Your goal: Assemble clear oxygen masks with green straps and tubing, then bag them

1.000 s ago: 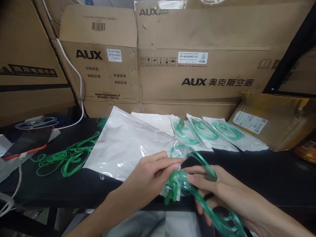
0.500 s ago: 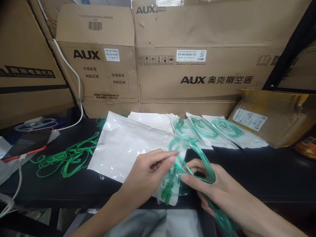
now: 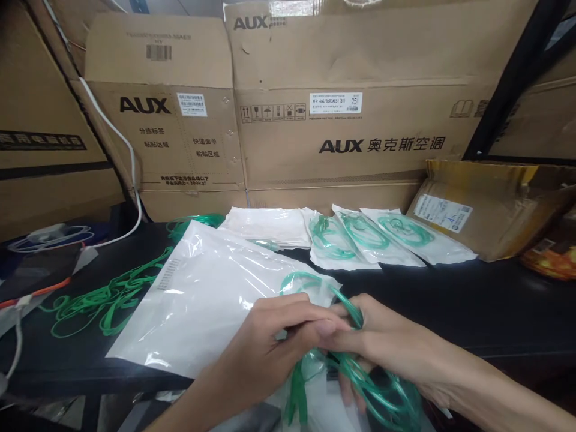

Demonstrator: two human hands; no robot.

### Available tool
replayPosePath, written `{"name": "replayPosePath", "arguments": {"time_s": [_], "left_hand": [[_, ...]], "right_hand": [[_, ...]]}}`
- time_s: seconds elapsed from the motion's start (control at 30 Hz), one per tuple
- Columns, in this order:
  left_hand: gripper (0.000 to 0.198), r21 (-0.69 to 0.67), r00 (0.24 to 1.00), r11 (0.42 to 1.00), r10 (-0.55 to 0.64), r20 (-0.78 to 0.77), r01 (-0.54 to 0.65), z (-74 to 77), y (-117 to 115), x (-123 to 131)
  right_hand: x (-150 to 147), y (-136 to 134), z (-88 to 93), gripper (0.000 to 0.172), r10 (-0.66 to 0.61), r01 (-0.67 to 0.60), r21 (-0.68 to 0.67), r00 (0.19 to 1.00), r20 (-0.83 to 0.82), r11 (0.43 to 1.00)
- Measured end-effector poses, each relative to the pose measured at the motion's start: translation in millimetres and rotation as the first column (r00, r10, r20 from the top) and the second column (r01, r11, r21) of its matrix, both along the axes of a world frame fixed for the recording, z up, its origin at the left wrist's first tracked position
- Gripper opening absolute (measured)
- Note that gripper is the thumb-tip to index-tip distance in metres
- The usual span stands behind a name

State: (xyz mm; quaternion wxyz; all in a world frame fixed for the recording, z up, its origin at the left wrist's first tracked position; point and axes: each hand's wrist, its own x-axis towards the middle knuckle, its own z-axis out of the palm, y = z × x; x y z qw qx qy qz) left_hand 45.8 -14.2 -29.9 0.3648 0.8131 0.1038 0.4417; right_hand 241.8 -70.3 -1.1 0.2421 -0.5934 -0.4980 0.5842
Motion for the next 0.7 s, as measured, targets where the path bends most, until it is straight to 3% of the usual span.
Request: {"name": "replayPosePath", "arguments": {"time_s": [0.1, 0.2, 0.27, 0.33, 0.43, 0.53, 0.7], "left_hand": [[0.022, 0.023, 0.999, 0.999, 0.028, 0.015, -0.029, -3.4, 2, 2], [0.025, -0.021, 0.982, 0.982, 0.186, -0.037, -0.187, -5.2, 3, 4], [0.031, -0.039, 0.946, 0.950, 0.304, -0.116, -0.310, -4.7, 3, 5], [0.037, 0.032, 0.901, 0.925, 0.377, -0.216, -0.379, -2.4, 3, 8], [0.034, 0.235, 0.869, 0.912, 0.397, -0.295, -0.337, 2.9, 0, 14], [0.039, 0.368, 0.912, 0.896, 0.344, -0.224, -0.248, 7.4, -2, 22], [0.033, 0.361, 0.965, 0.901, 0.263, -0.009, -0.242, 8.3, 4, 28]], "right_hand": [[2, -6, -5.4, 0.035, -0.152, 0.146, -0.043, 0.962, -0.226, 0.988], [7, -18, -11.5, 0.054, -0.246, 0.256, -0.032, 0.879, -0.408, 0.966], [10, -25, -14.3, 0.065, -0.270, 0.304, 0.013, 0.865, -0.423, 0.953], [10, -30, -16.0, 0.065, -0.305, 0.346, 0.048, 0.876, -0.373, 0.937], [5, -31, -18.0, 0.061, -0.370, 0.412, 0.093, 0.881, -0.294, 0.906], [-4, -27, -21.5, 0.058, -0.396, 0.437, 0.160, 0.888, -0.235, 0.885], [-19, -19, -25.6, 0.065, -0.353, 0.436, 0.189, 0.866, -0.353, 0.880]]}}
